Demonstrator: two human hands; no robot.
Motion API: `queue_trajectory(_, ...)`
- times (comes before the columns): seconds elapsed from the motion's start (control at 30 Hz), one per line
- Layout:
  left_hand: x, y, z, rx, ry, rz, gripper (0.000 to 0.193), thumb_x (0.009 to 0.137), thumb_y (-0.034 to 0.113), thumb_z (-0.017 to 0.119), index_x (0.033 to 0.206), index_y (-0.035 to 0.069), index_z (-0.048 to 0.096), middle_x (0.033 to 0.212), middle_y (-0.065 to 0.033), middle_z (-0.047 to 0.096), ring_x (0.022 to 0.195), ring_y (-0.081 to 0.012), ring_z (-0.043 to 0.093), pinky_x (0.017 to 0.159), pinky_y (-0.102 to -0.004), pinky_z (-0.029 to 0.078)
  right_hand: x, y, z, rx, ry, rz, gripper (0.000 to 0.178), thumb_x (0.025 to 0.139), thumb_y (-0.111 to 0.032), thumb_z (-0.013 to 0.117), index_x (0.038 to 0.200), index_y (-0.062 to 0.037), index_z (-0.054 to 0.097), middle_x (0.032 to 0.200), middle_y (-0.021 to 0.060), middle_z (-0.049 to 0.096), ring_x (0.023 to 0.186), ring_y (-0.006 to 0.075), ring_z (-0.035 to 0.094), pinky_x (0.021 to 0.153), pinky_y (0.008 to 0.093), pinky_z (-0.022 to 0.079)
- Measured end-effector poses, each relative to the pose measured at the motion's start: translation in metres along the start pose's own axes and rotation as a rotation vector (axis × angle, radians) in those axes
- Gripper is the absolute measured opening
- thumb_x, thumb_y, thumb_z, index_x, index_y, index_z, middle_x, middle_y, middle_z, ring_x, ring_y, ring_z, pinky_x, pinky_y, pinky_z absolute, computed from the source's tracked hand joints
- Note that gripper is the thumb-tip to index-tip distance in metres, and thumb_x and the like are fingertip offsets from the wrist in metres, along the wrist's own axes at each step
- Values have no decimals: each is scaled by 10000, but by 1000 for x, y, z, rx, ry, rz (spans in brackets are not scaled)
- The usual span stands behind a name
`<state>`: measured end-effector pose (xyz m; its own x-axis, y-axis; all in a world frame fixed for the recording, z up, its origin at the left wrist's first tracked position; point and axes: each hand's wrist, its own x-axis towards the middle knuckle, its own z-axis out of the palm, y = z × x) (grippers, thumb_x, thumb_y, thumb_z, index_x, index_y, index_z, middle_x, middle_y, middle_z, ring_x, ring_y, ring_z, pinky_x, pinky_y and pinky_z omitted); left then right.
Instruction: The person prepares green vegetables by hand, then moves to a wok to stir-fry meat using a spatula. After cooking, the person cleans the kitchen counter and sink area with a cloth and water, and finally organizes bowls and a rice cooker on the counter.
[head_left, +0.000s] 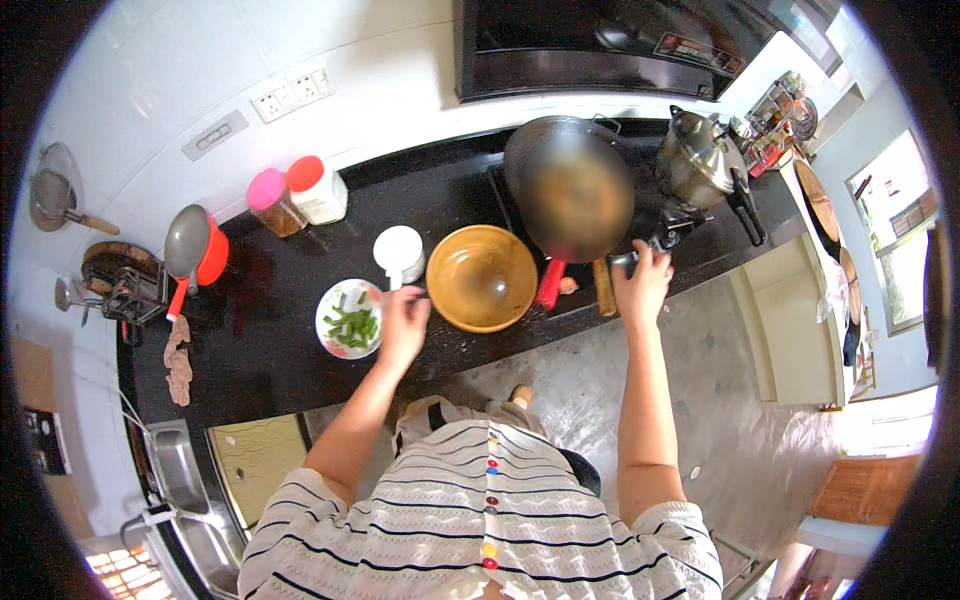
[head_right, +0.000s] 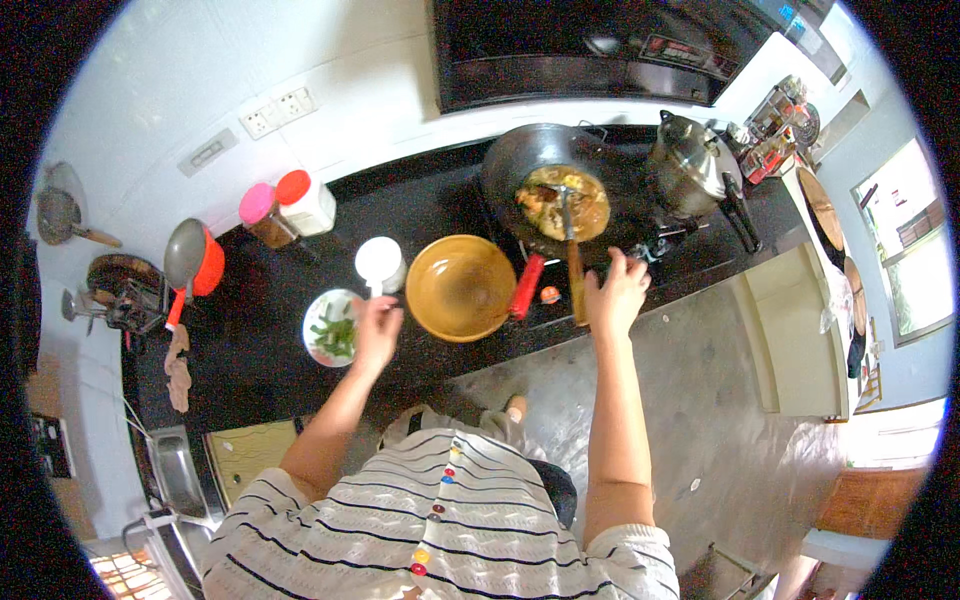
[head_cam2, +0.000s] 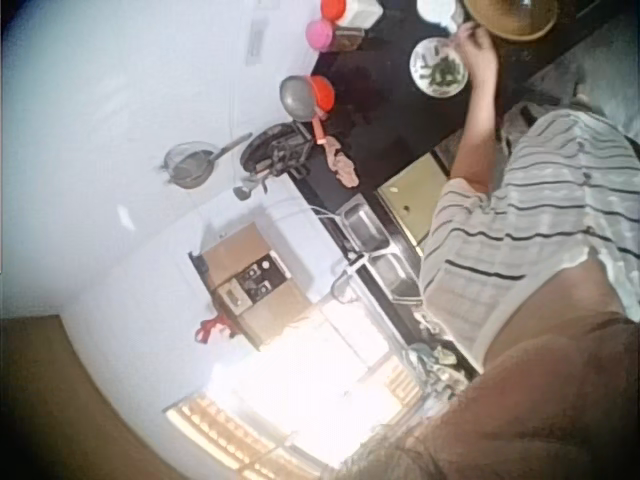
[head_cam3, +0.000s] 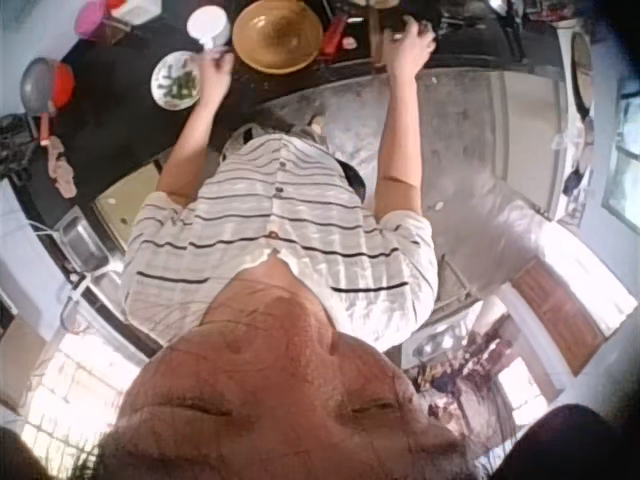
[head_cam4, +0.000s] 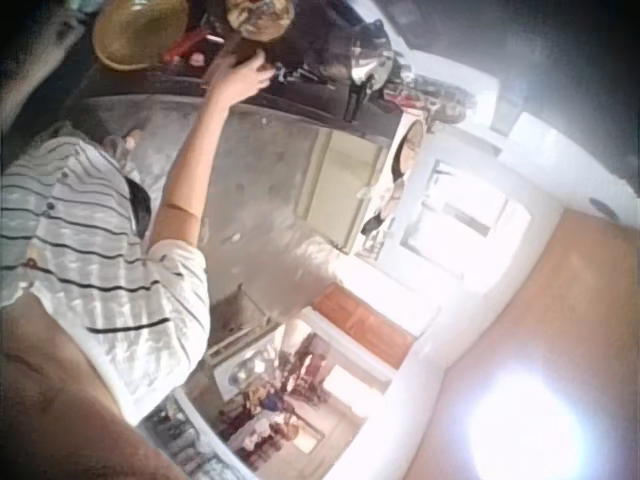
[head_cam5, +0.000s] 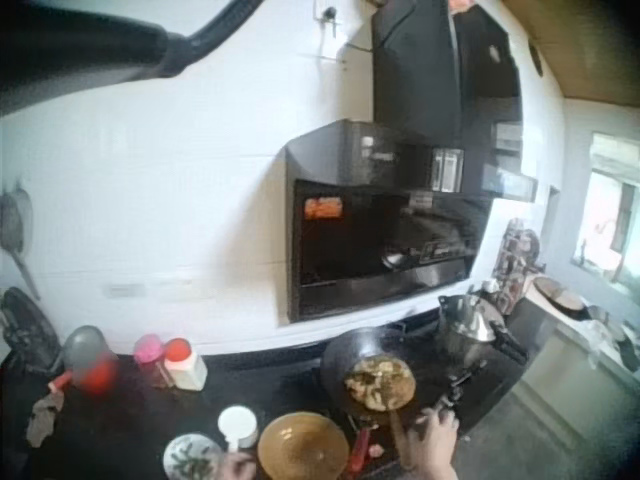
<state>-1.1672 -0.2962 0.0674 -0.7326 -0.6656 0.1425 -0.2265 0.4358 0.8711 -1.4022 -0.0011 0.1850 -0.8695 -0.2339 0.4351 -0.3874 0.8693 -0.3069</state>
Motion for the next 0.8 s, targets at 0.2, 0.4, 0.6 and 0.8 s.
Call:
queue_trajectory(0.2, 10, 115, 153, -378, -415, -340, 460, 918, 335, 644, 1222, 34, 475, 1031, -142, 575, 829, -189, 630, 591, -292, 534, -14, 50, 68, 818, -449, 220, 533, 882, -144, 612, 1360, -90, 383, 941, 157, 606, 704, 239, 622, 616, 364, 521)
queue_trajectory(0.4, 19, 119, 182, -38, -294, -129, 461, 888, 286, 668, 1219, 35, 469, 1018, -190, 636, 920, -294, 642, 735, -384, 521, -10, 47, 73, 630, -369, 166, 462, 909, -130, 605, 1334, -70, 435, 869, 161, 672, 705, 217, 670, 610, 337, 525)
queue_trajectory(0.6, 24, 115, 184, -23, -283, -29, 434, 872, 275, 673, 1197, 64, 481, 1005, -198, 656, 940, -362, 637, 833, -425, 478, -6, 58, 22, 539, -335, 13, 351, 898, -156, 606, 1246, -114, 584, 949, 223, 669, 886, 403, 646, 747, 450, 522)
queue_trajectory(0.8, 39, 94, 174, -36, -319, -47, 384, 876, 283, 667, 1159, 76, 512, 1005, -191, 660, 937, -355, 638, 818, -428, 483, 2, 61, -30, 218, -368, -68, 398, 867, -170, 623, 1262, -202, 586, 933, 175, 668, 822, 367, 655, 716, 446, 529)
